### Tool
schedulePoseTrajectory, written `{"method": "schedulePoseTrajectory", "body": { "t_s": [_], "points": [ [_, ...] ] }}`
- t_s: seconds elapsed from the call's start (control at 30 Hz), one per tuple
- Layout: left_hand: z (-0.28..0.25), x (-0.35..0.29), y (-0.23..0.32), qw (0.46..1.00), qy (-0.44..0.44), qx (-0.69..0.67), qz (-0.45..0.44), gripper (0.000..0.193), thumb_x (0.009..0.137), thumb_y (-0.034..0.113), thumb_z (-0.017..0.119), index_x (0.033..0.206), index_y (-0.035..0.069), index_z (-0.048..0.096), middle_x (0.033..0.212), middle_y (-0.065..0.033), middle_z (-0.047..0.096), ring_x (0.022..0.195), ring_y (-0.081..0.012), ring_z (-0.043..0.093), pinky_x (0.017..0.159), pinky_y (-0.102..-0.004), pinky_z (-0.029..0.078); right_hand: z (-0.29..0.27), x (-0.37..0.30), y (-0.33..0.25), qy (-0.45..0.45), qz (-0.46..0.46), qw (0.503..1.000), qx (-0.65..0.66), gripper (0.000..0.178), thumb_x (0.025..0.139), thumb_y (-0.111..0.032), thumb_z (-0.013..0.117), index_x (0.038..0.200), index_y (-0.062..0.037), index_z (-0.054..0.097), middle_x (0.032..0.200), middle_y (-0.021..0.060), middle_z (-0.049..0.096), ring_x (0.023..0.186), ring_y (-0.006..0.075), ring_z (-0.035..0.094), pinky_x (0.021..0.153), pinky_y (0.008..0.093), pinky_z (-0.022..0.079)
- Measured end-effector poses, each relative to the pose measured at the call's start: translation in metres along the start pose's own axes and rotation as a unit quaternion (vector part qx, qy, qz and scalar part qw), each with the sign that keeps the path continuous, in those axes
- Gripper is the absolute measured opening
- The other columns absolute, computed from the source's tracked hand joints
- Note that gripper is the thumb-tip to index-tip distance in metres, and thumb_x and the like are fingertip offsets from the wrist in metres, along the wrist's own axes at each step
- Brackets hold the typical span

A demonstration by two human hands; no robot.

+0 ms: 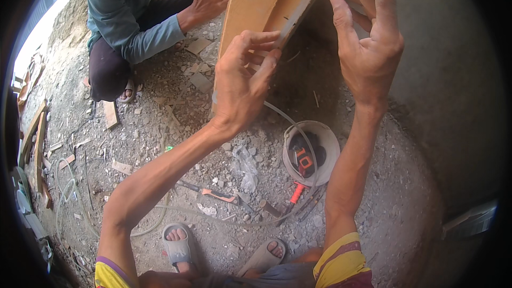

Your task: The person uses a water level tube to check and mark the alignment of a wooden door frame, holding the tube against the frame while a second person marks the level at a different position.

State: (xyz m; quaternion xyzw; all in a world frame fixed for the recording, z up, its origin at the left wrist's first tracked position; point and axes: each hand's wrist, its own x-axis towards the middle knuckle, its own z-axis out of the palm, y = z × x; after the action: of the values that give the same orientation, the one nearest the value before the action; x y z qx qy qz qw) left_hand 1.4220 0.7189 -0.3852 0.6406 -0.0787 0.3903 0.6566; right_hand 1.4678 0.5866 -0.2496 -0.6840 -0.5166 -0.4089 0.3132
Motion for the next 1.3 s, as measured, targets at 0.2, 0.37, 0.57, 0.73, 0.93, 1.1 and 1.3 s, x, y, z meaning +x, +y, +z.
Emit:
{"method": "schedulePoseTrajectory", "body": {
  "t_s": [0.2, 0.37, 0.57, 0.73, 0.93, 1.1, 1.3],
  "points": [
    [-0.001, 0.000, 0.002, 1.000, -0.005, 0.000, -0.009, 0.027, 0.096, 0.002, 0.069, 0.123, 0.002, 0.067, 0.108, -0.0117, 0.069, 0.083, -0.0136, 0.067, 0.069, -0.0281, 0.057, 0.008, 0.003, -0.001, 0.064, 0.013, 0.998, 0.004, 0.046, 0.096, 0.005, 0.062, 0.140, -0.0022, 0.054, 0.117, 0.0141, 0.074, 0.107, 0.0201, 0.072, 0.095, 0.0325, 0.058],
    [-0.002, -0.001, 0.001, 1.000, -0.006, -0.002, -0.007, 0.028, 0.095, 0.001, 0.069, 0.123, 0.002, 0.066, 0.108, -0.0115, 0.069, 0.083, -0.0134, 0.067, 0.069, -0.0281, 0.057, 0.006, 0.002, 0.005, 0.043, 0.009, 0.999, -0.004, 0.050, 0.095, 0.006, 0.060, 0.144, -0.0017, 0.051, 0.117, 0.0157, 0.074, 0.108, 0.0223, 0.072, 0.097, 0.0346, 0.059],
    [-0.001, 0.000, 0.002, 1.000, -0.005, -0.001, -0.005, 0.028, 0.095, 0.001, 0.069, 0.123, 0.002, 0.066, 0.107, -0.0111, 0.069, 0.083, -0.0132, 0.067, 0.069, -0.0279, 0.057, 0.018, -0.015, 0.071, 0.138, 0.019, 0.964, 0.224, 0.049, 0.095, 0.007, 0.060, 0.143, -0.0016, 0.052, 0.117, 0.0158, 0.073, 0.109, 0.0233, 0.072, 0.098, 0.0347, 0.059],
    [0.000, -0.001, 0.001, 1.000, -0.001, -0.003, 0.001, 0.028, 0.096, 0.001, 0.069, 0.123, 0.002, 0.066, 0.108, -0.0108, 0.068, 0.083, -0.0121, 0.065, 0.070, -0.0273, 0.057, 0.013, -0.012, 0.055, 0.098, 0.013, 0.986, 0.136, 0.049, 0.095, 0.007, 0.060, 0.143, -0.0015, 0.053, 0.116, 0.0157, 0.073, 0.109, 0.0226, 0.072, 0.096, 0.0342, 0.059],
    [-0.001, 0.000, 0.000, 1.000, -0.004, -0.001, 0.001, 0.028, 0.096, 0.001, 0.069, 0.123, 0.002, 0.066, 0.108, -0.0106, 0.068, 0.082, -0.0112, 0.065, 0.071, -0.0264, 0.057, 0.005, -0.001, 0.008, 0.042, 0.022, 0.999, 0.008, 0.049, 0.094, 0.007, 0.061, 0.142, -0.0017, 0.053, 0.116, 0.0150, 0.074, 0.108, 0.0220, 0.072, 0.095, 0.0334, 0.059],
    [0.000, -0.001, -0.001, 1.000, -0.002, -0.004, 0.000, 0.027, 0.096, 0.002, 0.069, 0.123, 0.002, 0.067, 0.107, -0.0104, 0.068, 0.082, -0.0112, 0.064, 0.071, -0.0268, 0.057, 0.007, 0.000, 0.011, 0.056, 0.037, 0.997, 0.031, 0.050, 0.094, 0.007, 0.062, 0.143, -0.0021, 0.054, 0.114, 0.0139, 0.074, 0.108, 0.0212, 0.072, 0.095, 0.0330, 0.059],
    [0.000, -0.002, -0.001, 1.000, 0.002, -0.009, 0.001, 0.028, 0.095, 0.002, 0.070, 0.123, 0.003, 0.067, 0.106, -0.0100, 0.068, 0.082, -0.0113, 0.064, 0.070, -0.0272, 0.057, 0.009, -0.003, 0.020, 0.063, 0.057, 0.993, 0.078, 0.051, 0.094, 0.006, 0.062, 0.143, -0.0027, 0.054, 0.111, 0.0123, 0.074, 0.108, 0.0200, 0.071, 0.097, 0.0325, 0.058]
  ]
}}
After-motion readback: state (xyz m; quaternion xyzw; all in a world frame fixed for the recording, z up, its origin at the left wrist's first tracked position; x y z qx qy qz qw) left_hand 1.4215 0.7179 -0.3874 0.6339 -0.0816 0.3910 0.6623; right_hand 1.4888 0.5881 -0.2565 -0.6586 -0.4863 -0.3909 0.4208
